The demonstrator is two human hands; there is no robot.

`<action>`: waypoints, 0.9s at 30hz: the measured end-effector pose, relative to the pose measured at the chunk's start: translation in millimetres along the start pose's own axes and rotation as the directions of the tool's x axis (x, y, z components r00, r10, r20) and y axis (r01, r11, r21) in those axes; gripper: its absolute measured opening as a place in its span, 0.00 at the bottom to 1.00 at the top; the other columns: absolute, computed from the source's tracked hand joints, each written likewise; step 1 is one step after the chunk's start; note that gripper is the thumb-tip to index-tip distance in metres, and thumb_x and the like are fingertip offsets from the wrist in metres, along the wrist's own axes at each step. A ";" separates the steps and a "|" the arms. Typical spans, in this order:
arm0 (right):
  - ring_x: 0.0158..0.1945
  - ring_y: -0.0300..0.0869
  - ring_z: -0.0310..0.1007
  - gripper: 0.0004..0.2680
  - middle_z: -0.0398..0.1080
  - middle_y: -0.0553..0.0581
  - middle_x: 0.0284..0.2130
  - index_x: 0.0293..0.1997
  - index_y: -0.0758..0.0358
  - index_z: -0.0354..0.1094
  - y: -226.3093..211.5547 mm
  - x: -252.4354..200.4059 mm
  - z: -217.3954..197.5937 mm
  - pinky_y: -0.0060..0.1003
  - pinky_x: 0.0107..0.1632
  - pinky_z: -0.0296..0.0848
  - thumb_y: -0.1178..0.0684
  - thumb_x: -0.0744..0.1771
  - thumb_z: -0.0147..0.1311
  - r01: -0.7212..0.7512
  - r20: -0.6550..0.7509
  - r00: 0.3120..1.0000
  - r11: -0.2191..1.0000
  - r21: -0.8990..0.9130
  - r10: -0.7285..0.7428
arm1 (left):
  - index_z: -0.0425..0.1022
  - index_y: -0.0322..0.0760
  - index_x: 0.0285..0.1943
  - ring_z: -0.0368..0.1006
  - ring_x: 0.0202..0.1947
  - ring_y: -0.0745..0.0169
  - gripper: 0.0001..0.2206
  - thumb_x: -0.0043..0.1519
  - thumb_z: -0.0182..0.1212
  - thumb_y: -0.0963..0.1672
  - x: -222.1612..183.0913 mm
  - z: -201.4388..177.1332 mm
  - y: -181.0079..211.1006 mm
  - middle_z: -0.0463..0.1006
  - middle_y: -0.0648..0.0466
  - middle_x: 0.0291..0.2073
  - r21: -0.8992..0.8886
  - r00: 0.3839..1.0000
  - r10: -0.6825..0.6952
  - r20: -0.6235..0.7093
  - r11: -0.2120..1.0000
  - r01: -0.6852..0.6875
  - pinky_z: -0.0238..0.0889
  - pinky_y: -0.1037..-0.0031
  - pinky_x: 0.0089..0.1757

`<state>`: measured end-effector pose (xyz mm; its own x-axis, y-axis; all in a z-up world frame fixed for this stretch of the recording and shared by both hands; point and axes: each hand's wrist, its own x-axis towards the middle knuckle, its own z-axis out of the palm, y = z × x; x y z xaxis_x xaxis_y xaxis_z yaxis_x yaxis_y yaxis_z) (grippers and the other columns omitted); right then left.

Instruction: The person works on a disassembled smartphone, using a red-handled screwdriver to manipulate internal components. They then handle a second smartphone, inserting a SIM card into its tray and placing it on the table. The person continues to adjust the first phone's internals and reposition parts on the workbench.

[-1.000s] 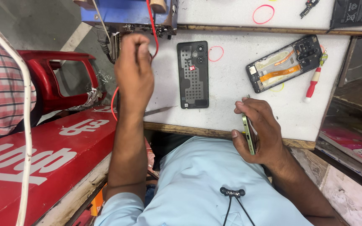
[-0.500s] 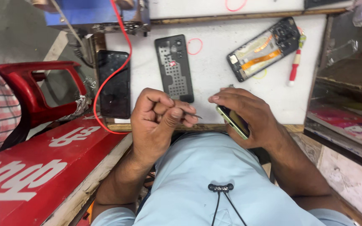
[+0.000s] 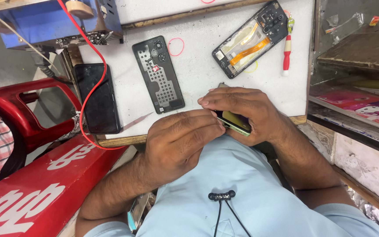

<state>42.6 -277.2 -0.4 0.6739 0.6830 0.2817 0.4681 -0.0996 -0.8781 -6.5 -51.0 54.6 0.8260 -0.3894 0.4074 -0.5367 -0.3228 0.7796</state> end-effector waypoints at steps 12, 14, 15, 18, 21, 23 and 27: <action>0.58 0.52 0.79 0.22 0.76 0.62 0.53 0.60 0.64 0.68 0.7 10.8 -10.1 0.44 0.60 0.79 0.57 0.60 0.67 -0.061 0.062 0.996 0.998 -0.012 0.062 | 0.76 0.31 0.56 0.79 0.50 0.56 0.12 0.64 0.67 0.35 9.5 -7.6 -3.9 0.78 0.50 0.49 0.038 0.999 0.015 0.038 0.999 -0.016 0.77 0.68 0.51; 0.58 0.52 0.79 0.22 0.76 0.63 0.53 0.60 0.65 0.68 1.1 11.3 -12.4 0.43 0.59 0.78 0.59 0.59 0.65 -0.086 0.079 0.993 0.996 -0.027 0.088 | 0.75 0.31 0.57 0.79 0.49 0.55 0.14 0.62 0.67 0.36 10.6 -11.0 -3.6 0.77 0.49 0.49 0.074 0.997 0.021 0.079 0.997 -0.027 0.76 0.66 0.51; 0.57 0.52 0.79 0.22 0.76 0.63 0.53 0.60 0.66 0.68 1.0 10.7 -13.4 0.43 0.59 0.78 0.60 0.59 0.63 -0.101 0.087 0.991 0.994 -0.035 0.104 | 0.75 0.32 0.58 0.79 0.50 0.55 0.16 0.61 0.66 0.35 10.8 -12.1 -3.4 0.78 0.49 0.50 0.064 0.996 0.008 0.084 0.998 -0.013 0.76 0.66 0.50; 0.57 0.52 0.80 0.22 0.76 0.63 0.53 0.60 0.67 0.69 1.2 9.1 -16.4 0.42 0.59 0.78 0.64 0.58 0.58 -0.154 0.078 0.985 0.988 -0.029 0.156 | 0.74 0.33 0.60 0.79 0.51 0.54 0.18 0.60 0.65 0.34 12.5 -13.1 -4.6 0.78 0.50 0.52 0.046 0.996 -0.020 0.085 0.999 0.017 0.76 0.67 0.51; 0.56 0.51 0.80 0.22 0.76 0.63 0.53 0.59 0.68 0.69 2.7 8.2 -16.8 0.41 0.58 0.78 0.65 0.57 0.57 -0.170 0.074 0.982 0.985 -0.016 0.171 | 0.73 0.35 0.61 0.79 0.53 0.53 0.19 0.60 0.65 0.34 13.1 -10.9 -7.8 0.78 0.51 0.53 0.038 0.998 -0.030 0.060 0.999 0.028 0.76 0.67 0.53; 0.55 0.51 0.80 0.23 0.76 0.63 0.52 0.59 0.68 0.69 3.0 7.1 -17.3 0.40 0.57 0.78 0.65 0.57 0.58 -0.183 0.076 0.980 0.983 -0.024 0.184 | 0.72 0.34 0.61 0.79 0.55 0.53 0.20 0.60 0.65 0.34 11.9 -9.2 -9.8 0.78 0.51 0.53 0.026 0.998 -0.032 0.050 0.999 0.031 0.76 0.67 0.54; 0.56 0.52 0.80 0.23 0.76 0.63 0.53 0.59 0.68 0.69 3.3 7.7 -16.8 0.41 0.58 0.78 0.65 0.57 0.58 -0.174 0.077 0.981 0.984 -0.039 0.176 | 0.72 0.35 0.61 0.79 0.54 0.54 0.19 0.61 0.66 0.35 9.5 -8.2 -11.6 0.78 0.51 0.52 0.012 0.998 -0.029 0.047 1.000 0.029 0.76 0.69 0.52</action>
<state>59.0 -284.5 5.3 0.6999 0.7082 0.0921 0.3661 -0.2450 -0.8977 9.0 -43.9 53.3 0.8323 -0.4200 0.3618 -0.5150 -0.3441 0.7851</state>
